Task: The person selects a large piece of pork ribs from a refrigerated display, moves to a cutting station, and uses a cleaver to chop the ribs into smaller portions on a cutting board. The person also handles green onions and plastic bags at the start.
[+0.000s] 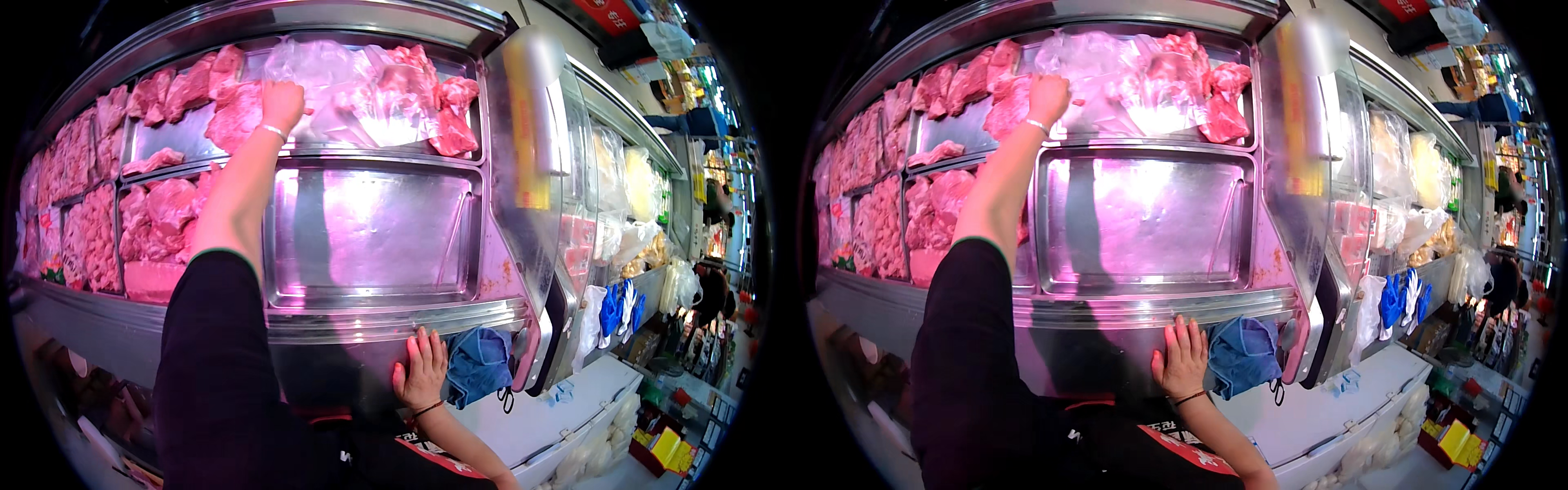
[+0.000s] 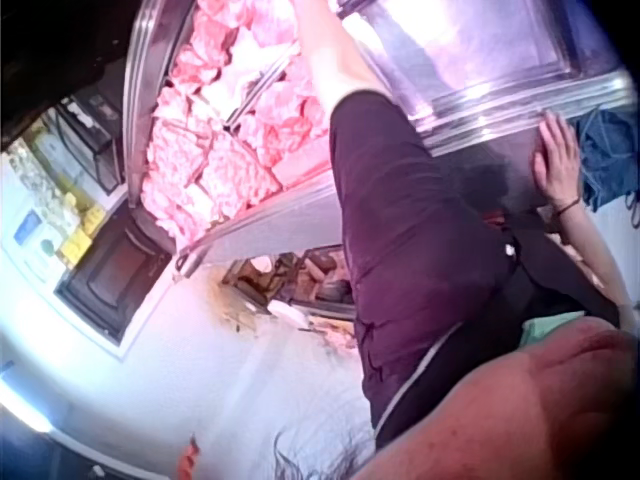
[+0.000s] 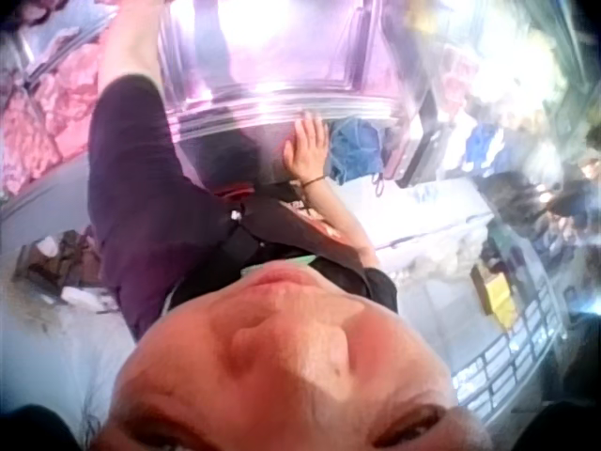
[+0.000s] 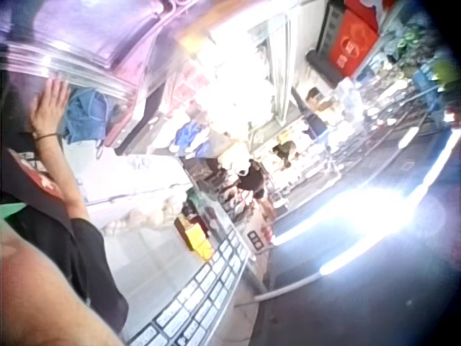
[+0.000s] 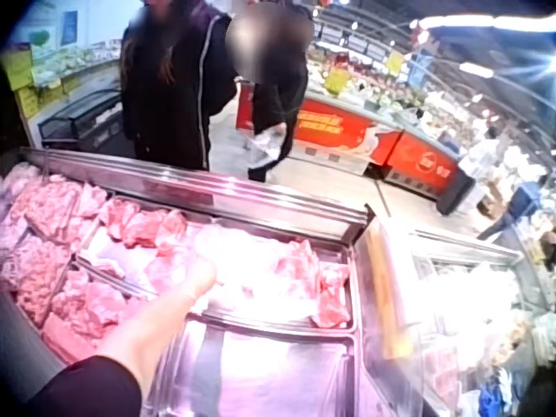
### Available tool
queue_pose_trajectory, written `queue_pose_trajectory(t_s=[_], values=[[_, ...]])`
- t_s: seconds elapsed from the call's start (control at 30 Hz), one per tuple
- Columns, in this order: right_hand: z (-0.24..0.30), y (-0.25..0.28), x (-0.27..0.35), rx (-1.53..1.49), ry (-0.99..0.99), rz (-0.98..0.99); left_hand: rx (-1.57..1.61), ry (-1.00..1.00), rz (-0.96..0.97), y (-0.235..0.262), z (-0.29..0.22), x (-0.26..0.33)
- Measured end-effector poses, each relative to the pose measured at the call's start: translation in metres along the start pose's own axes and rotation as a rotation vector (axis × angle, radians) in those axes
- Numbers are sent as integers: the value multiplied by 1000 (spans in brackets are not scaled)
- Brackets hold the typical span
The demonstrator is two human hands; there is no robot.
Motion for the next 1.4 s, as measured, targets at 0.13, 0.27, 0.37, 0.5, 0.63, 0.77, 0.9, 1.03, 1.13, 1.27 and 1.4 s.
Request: queue_pose_trajectory(t_s=[0.13,0.27,0.37,0.5,0.63,0.77,0.9,1.03,1.13,1.27,1.4], values=[[14,12,20,36,3,-57,552,-75,-608,143,25,106],[34,35,46,-9,22,-115,1510,242,-560,244,99,250],[59,56,70,45,42,-154,1911,437,-709,308,137,399],[81,71,120,78,102,-289,2201,704,-1007,380,151,613],[88,63,160,49,28,-301,2247,611,-1150,444,164,818],[314,130,189,-740,292,-232,2360,131,-1067,477,187,974],[640,214,367,-929,1166,188,1433,498,-1158,490,193,1099],[810,132,476,-670,1199,582,939,412,-854,492,206,1150],[929,61,517,-668,1231,778,1805,319,-1087,461,294,1242],[1086,69,643,-621,1861,737,2284,441,-1430,403,404,1366],[1187,34,746,-360,2139,1396,1633,732,-1571,458,493,1486]])
Point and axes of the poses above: each hand's wrist, its own x-axis away from the middle knuckle, its own y-axis out of the back of the hand, z = x × y, the point moved 10 cm from there along -x, towards the middle knuckle, and after that the axes turned 7 degrees about x, right-handed, at the moved point
